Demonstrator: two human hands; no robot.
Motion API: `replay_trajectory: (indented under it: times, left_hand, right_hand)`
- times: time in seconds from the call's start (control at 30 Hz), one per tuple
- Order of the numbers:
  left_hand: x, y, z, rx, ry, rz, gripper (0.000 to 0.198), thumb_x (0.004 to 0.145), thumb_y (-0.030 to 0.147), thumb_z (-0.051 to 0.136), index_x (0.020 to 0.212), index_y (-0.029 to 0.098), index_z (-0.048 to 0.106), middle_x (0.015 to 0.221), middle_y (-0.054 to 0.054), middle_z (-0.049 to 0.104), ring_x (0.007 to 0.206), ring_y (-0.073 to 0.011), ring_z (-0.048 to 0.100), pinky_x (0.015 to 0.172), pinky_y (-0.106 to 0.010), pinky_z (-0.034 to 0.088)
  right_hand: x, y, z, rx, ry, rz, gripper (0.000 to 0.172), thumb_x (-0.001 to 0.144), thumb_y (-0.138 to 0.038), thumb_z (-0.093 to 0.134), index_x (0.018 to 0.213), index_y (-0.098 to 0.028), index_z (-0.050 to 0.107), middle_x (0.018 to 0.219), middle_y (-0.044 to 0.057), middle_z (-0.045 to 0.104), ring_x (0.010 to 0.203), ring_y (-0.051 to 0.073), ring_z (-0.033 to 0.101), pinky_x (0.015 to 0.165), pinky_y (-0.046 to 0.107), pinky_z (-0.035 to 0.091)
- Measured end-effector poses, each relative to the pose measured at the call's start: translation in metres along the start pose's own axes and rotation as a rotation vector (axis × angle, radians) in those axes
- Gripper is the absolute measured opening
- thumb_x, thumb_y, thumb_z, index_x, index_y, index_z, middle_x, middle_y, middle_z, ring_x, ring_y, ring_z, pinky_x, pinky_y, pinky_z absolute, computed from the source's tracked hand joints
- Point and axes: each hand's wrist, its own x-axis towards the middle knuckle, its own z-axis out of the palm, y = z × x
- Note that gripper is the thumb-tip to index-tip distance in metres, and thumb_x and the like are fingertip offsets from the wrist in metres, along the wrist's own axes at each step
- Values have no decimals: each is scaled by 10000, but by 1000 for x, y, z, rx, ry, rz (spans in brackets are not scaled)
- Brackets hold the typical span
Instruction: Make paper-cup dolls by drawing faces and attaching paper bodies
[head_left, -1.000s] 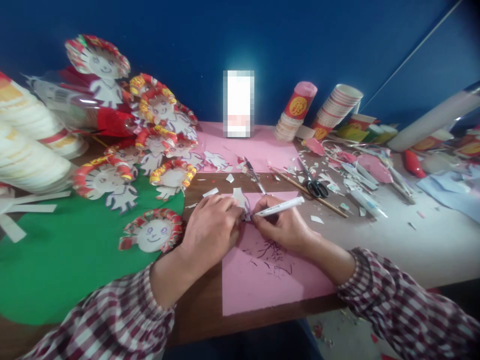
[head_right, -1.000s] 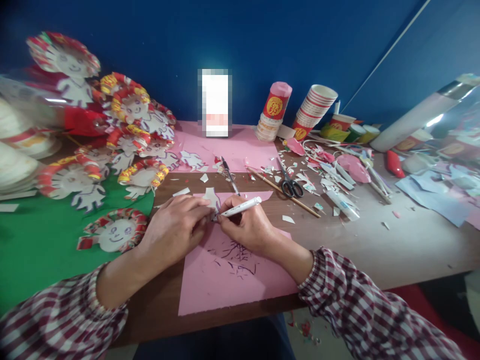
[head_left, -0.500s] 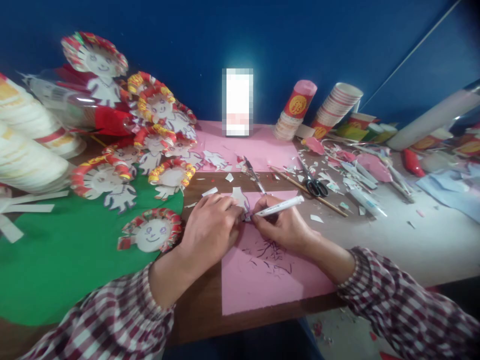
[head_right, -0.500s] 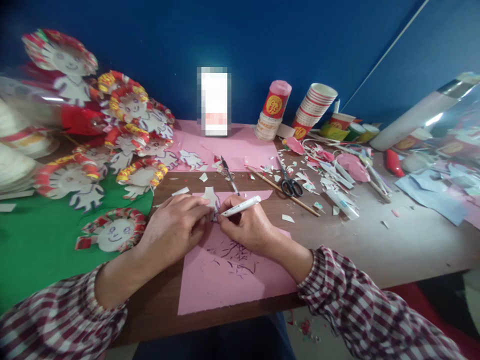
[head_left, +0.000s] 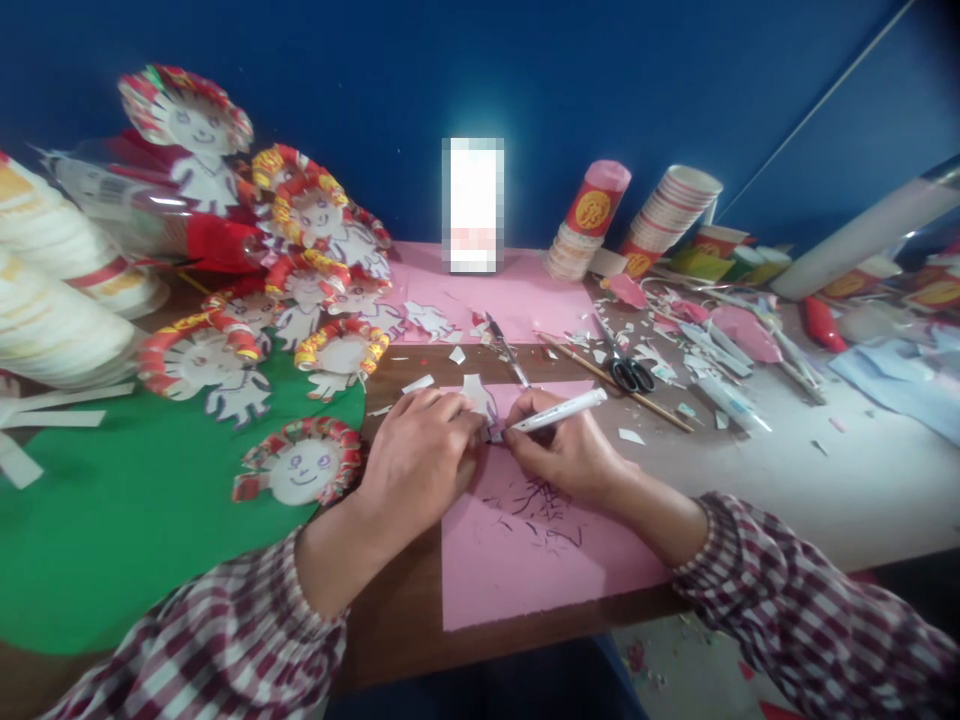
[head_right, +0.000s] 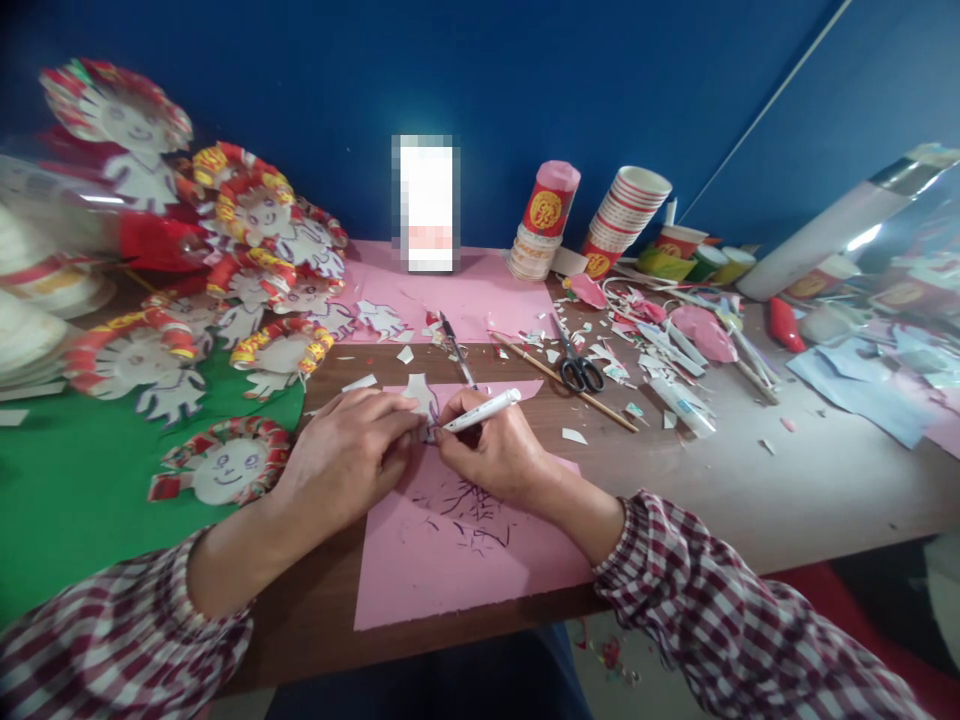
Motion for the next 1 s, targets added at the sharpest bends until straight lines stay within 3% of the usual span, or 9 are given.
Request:
replay_trajectory:
  times: [1.0]
  left_hand:
    - [-1,0,1,5,8,7,200,805,151,554,964,194,668,964,-62,641,982,-250,566,908,-448,460]
  right_hand:
    - [-1,1,0,-17,24,3,79,751,-129,570,751,-185,514,614,-38,501,564,95,454,521,233,387]
